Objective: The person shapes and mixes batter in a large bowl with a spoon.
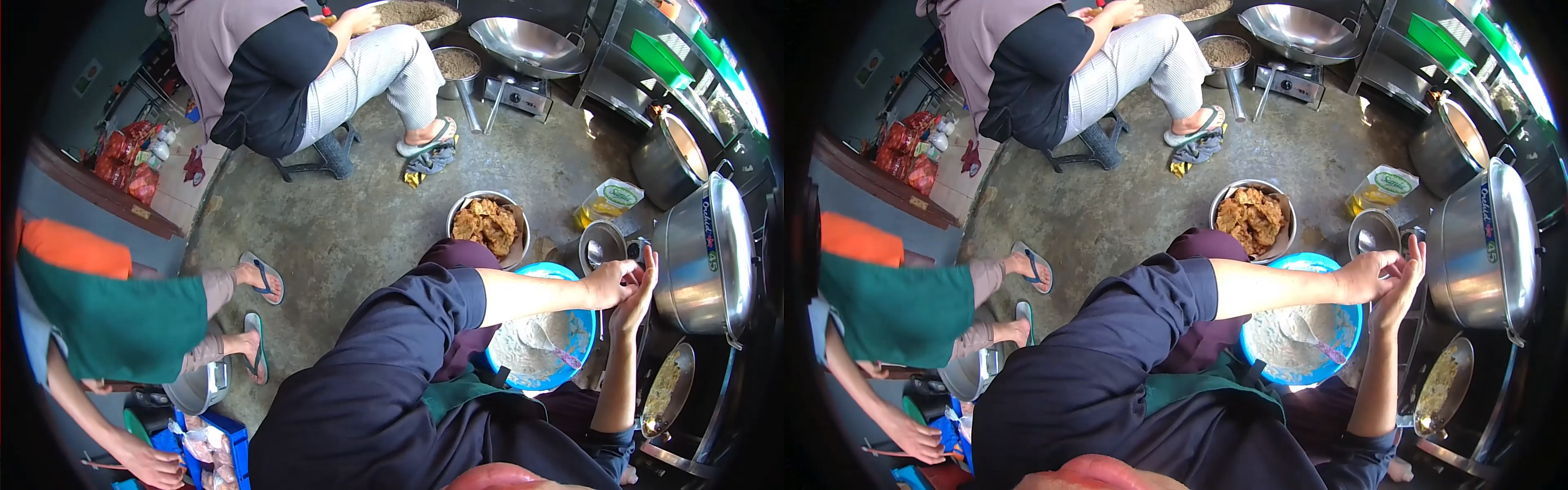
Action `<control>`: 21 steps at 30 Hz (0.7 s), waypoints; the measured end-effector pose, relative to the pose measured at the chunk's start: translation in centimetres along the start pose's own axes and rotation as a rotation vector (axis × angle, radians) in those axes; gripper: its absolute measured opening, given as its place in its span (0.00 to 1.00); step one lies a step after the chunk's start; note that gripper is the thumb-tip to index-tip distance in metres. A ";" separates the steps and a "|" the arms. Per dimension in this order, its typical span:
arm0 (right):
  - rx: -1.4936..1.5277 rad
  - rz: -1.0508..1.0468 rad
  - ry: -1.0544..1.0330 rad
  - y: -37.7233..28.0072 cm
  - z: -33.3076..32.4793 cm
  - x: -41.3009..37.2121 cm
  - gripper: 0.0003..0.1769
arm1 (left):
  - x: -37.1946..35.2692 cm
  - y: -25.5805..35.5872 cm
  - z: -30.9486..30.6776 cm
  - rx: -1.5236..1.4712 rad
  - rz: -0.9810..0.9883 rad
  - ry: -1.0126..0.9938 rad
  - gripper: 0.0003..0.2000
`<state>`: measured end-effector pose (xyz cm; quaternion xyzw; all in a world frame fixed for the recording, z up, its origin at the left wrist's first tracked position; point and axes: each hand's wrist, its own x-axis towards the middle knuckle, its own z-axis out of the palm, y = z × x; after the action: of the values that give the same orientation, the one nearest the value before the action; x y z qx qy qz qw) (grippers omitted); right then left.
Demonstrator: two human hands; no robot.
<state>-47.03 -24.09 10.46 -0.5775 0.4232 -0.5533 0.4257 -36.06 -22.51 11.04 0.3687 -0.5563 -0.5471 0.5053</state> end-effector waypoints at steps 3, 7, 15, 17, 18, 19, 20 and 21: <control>0.074 0.051 -0.038 0.0 0.1 -0.3 0.30 | 0.1 0.1 -0.3 -0.061 0.081 -0.002 0.21; 0.127 0.057 -0.015 -1.5 1.7 -0.8 0.31 | 1.0 -0.8 -0.1 -0.146 0.039 0.030 0.21; 0.189 0.135 -0.066 -0.9 1.1 -0.8 0.31 | 1.4 -1.3 -0.2 -0.207 -0.078 -0.055 0.14; 0.185 0.136 -0.037 -0.8 0.9 -0.5 0.31 | 1.0 -1.2 0.0 -0.138 -0.021 -0.019 0.11; 0.184 0.121 -0.018 -0.7 1.0 -0.5 0.31 | 0.9 -1.2 0.1 -0.117 -0.006 -0.024 0.10; 0.185 0.105 0.000 -0.5 0.9 -0.5 0.31 | 0.8 -1.1 0.1 -0.095 0.010 -0.028 0.10; 0.197 0.138 -0.021 -0.6 0.7 -0.4 0.32 | 0.7 -1.0 0.1 -0.107 -0.008 -0.029 0.11; 0.203 0.194 -0.053 -0.7 0.5 -0.4 0.31 | 0.8 -1.2 0.2 -0.109 -0.004 -0.016 0.11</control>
<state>-46.57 -23.50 11.01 -0.5024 0.4072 -0.5341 0.5446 -36.60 -23.42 9.99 0.3373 -0.5290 -0.5804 0.5192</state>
